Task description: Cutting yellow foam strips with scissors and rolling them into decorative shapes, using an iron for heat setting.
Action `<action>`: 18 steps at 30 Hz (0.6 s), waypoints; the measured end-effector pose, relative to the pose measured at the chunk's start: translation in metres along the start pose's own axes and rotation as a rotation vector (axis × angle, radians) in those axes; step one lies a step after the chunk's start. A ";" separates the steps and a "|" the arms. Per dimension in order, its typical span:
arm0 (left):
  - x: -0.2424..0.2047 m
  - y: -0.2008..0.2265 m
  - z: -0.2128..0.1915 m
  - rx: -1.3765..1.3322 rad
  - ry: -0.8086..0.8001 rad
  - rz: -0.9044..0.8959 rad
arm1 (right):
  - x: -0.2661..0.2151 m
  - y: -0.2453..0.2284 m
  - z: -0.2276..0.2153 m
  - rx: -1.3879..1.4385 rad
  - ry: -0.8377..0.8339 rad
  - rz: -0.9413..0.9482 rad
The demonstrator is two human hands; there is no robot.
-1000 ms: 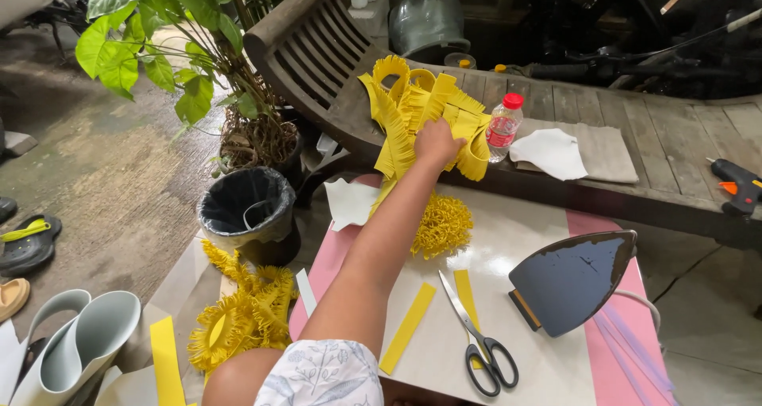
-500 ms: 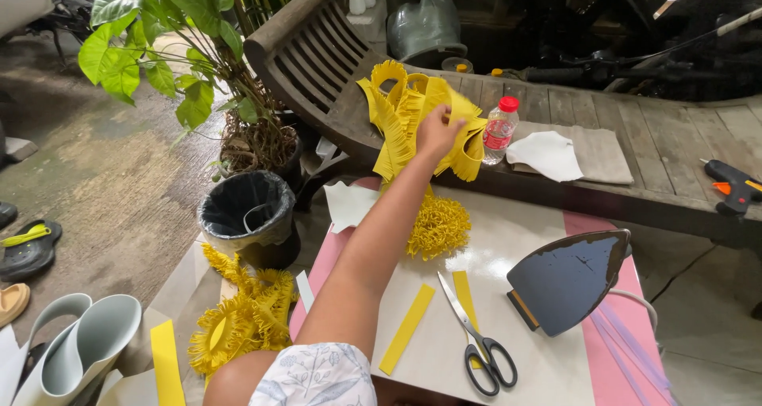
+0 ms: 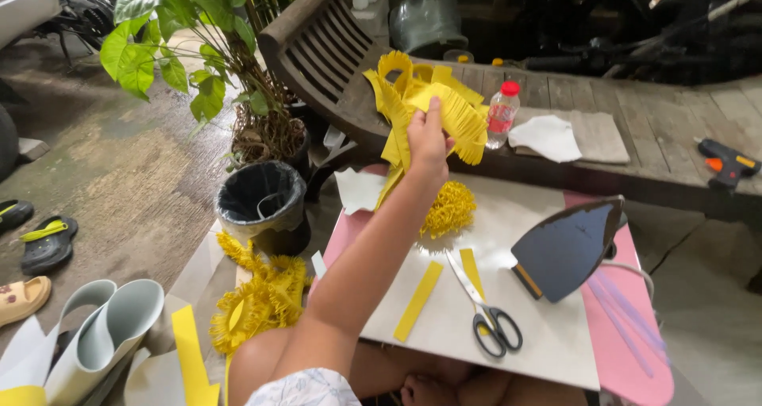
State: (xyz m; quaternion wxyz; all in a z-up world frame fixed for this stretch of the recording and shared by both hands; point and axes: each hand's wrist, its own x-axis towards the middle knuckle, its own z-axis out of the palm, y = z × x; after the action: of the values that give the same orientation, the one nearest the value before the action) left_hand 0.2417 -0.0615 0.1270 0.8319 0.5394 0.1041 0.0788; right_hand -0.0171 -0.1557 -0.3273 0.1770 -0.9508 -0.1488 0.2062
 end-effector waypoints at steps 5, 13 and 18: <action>-0.059 -0.026 -0.044 -0.458 0.042 -0.235 | -0.014 -0.053 -0.076 0.008 -0.108 0.076; -0.134 -0.077 -0.134 -0.510 0.120 -0.178 | -0.074 -0.044 -0.132 0.807 -0.258 0.133; -0.159 -0.106 -0.166 -0.487 0.202 -0.196 | -0.119 -0.059 -0.252 0.741 0.205 0.106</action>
State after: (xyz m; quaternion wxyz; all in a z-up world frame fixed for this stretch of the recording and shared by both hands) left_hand 0.0477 0.0031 -0.0213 0.9260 0.3006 0.2163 0.0741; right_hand -0.0214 -0.2147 -0.0486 0.5116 -0.8444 0.0034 0.1587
